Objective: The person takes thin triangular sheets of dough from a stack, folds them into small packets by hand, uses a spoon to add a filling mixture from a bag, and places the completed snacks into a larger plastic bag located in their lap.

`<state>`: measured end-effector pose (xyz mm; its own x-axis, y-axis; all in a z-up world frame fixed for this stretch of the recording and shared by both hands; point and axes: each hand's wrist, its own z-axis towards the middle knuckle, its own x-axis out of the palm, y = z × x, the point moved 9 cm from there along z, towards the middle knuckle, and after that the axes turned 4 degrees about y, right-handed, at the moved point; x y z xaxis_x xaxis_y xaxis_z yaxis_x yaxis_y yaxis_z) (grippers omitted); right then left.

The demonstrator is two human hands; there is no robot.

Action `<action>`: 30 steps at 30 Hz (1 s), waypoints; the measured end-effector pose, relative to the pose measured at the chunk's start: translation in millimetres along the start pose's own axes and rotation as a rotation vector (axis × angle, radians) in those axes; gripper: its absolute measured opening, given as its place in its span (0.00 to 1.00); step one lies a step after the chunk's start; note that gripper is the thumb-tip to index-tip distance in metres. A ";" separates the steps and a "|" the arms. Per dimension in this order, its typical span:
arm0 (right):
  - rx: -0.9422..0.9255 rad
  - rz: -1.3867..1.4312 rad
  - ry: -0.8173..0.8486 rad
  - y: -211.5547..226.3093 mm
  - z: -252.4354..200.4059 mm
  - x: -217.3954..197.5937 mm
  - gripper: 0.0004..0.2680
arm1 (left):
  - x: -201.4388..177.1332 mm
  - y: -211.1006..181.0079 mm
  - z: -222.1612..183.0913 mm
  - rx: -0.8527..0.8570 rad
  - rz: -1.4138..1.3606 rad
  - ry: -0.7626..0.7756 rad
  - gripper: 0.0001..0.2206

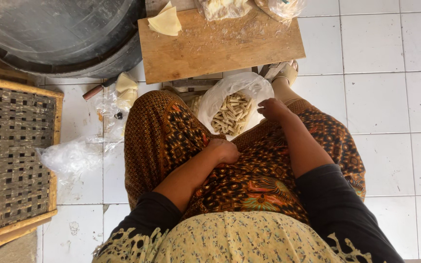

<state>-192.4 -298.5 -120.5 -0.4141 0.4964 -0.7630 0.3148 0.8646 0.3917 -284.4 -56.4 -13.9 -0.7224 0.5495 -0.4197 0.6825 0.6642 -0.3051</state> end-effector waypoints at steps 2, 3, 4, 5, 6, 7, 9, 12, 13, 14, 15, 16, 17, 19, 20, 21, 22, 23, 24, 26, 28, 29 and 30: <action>0.159 0.100 -0.044 -8.7 -0.1 -3.1 0.17 | 3.9 2.6 10.9 0.036 0.008 0.010 0.19; 0.258 0.090 -0.121 -15.6 -0.6 -13.4 0.21 | 2.6 4.8 17.3 0.066 0.027 0.002 0.18; 0.356 0.079 -0.200 -22.1 -0.7 -24.1 0.24 | 1.1 7.5 23.6 0.096 0.046 -0.006 0.18; 0.452 0.067 -0.275 -28.4 -1.3 -32.2 0.28 | -8.6 27.8 30.9 -0.022 -0.197 -0.074 0.18; 0.466 0.045 -0.231 -31.0 3.6 -30.4 0.30 | -18.8 51.8 37.4 -0.142 -0.438 -0.141 0.18; 0.480 0.023 -0.184 -35.2 7.5 -25.3 0.32 | -37.0 70.9 40.6 -0.160 -0.540 -0.289 0.18; 0.505 0.063 -0.144 -44.2 15.6 -15.1 0.35 | -67.4 112.5 41.9 -0.232 -0.749 -0.531 0.23; 0.569 0.278 -0.168 -55.1 29.3 -4.0 0.40 | -87.4 163.5 51.7 -0.491 -0.835 -0.533 0.42; 0.614 0.370 -0.164 -54.0 32.3 8.9 0.41 | -81.3 174.6 55.3 -0.597 -0.823 -0.477 0.49; 0.659 0.461 -0.161 -52.8 34.0 20.8 0.42 | -74.4 177.6 63.6 -0.605 -0.818 -0.412 0.50; 0.701 0.456 -0.195 -52.8 34.1 23.6 0.40 | -71.2 182.1 73.1 -0.618 -0.819 -0.350 0.47; 0.742 0.451 -0.229 -53.1 33.0 25.9 0.38 | -69.0 185.7 83.5 -0.621 -0.812 -0.315 0.43; 0.785 0.447 -0.258 -53.3 32.0 28.8 0.36 | -64.0 190.9 94.4 -0.624 -0.802 -0.279 0.39; 0.726 0.593 -0.272 -50.3 43.0 31.9 0.17 | -53.3 201.7 120.4 -0.608 -0.775 -0.243 0.32; 0.699 0.664 -0.279 -48.7 45.9 33.4 0.10 | -48.0 206.0 135.2 -0.589 -0.755 -0.236 0.29; 0.599 0.813 -0.150 -34.9 57.3 40.4 0.09 | -47.2 211.3 151.0 -0.567 -0.736 -0.237 0.26; 0.518 0.908 -0.056 -21.0 62.2 45.4 0.09 | -47.6 215.2 166.4 -0.535 -0.722 -0.259 0.23; 0.441 0.980 0.017 -4.8 62.3 51.2 0.09 | -45.9 218.4 179.7 -0.503 -0.713 -0.287 0.20; 0.383 0.963 0.059 11.0 58.5 56.2 0.09 | -44.4 221.4 191.3 -0.473 -0.716 -0.316 0.18; 0.237 0.928 0.172 59.5 41.2 73.3 0.09 | -43.8 233.9 202.1 -0.461 -0.607 -0.359 0.16; 0.009 0.847 0.367 116.7 13.2 86.6 0.09 | -44.8 243.3 210.6 -0.454 -0.384 -0.371 0.15; -0.116 0.799 0.457 138.8 -2.3 87.9 0.10 | -45.7 246.7 211.8 -0.456 -0.233 -0.359 0.14; -0.188 0.821 0.445 143.0 -13.4 75.3 0.10 | -46.0 246.4 212.7 -0.457 -0.083 -0.344 0.13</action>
<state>-190.0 -136.4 -115.1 -0.4238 0.9050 0.0375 0.5255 0.2120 0.8239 -59.3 -25.9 -251.5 -0.6418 0.3404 -0.6871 0.4525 0.8916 0.0190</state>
